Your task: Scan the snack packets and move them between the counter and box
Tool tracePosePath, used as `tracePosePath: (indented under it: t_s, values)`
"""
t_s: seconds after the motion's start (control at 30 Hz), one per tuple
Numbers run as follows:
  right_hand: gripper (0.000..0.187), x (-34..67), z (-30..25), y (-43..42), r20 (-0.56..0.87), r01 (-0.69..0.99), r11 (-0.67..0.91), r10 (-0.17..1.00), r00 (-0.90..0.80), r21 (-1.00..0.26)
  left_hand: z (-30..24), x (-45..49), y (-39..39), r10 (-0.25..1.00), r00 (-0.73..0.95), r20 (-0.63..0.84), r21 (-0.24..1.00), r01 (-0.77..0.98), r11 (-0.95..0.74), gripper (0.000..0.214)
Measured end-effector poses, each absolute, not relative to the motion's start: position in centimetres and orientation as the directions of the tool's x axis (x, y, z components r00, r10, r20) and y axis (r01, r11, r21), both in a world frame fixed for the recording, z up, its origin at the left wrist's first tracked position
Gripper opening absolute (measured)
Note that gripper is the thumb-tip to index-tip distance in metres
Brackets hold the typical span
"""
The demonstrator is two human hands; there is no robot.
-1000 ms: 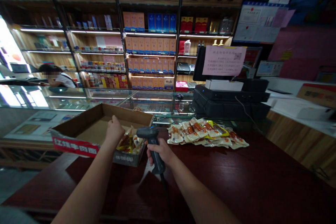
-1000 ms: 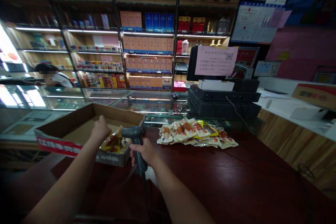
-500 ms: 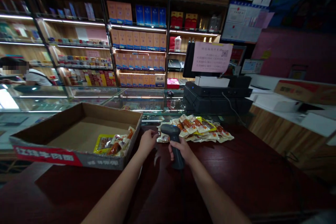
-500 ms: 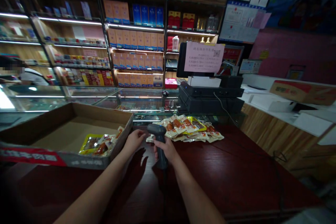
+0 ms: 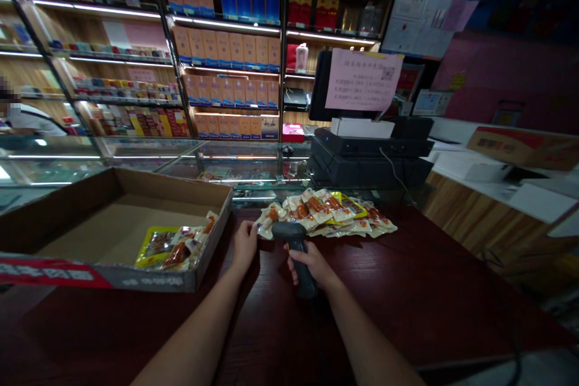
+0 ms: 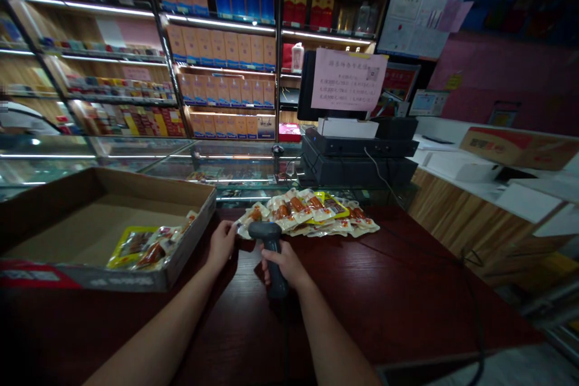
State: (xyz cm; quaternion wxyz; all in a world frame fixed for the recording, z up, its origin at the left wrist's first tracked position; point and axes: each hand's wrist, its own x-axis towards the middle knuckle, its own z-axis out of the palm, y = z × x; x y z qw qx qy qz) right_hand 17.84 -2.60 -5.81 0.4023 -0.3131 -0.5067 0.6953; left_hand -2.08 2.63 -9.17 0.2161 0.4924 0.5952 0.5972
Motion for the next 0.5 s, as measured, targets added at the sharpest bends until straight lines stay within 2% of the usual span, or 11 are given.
tracePosePath:
  t_s: [0.1,0.17,0.37,0.5]
  values:
    - [0.044,17.62,-5.89,-2.77,-0.034,-0.221,-0.173,0.853,-0.52,-0.96,-9.51,-2.62,3.18,0.851,-0.476,0.223,0.971,0.033,-0.235,0.029]
    - [0.045,17.58,-6.03,-2.81,-0.034,-0.218,-0.176,0.845,-0.533,-0.96,-9.52,-2.57,3.35,0.863,-0.478,0.165,0.968,-0.09,-0.234,0.032]
    - [0.043,17.66,-6.4,-2.74,-0.005,-0.219,-0.141,0.85,-0.526,-0.965,-8.74,-2.01,2.8,0.871,-0.469,0.143,0.958,-0.156,-0.241,0.035]
    - [0.04,17.61,-6.07,-2.91,0.006,-0.221,-0.127,0.855,-0.519,-0.967,-8.66,-1.99,2.61,0.854,-0.493,0.166,0.971,-0.069,-0.228,0.035]
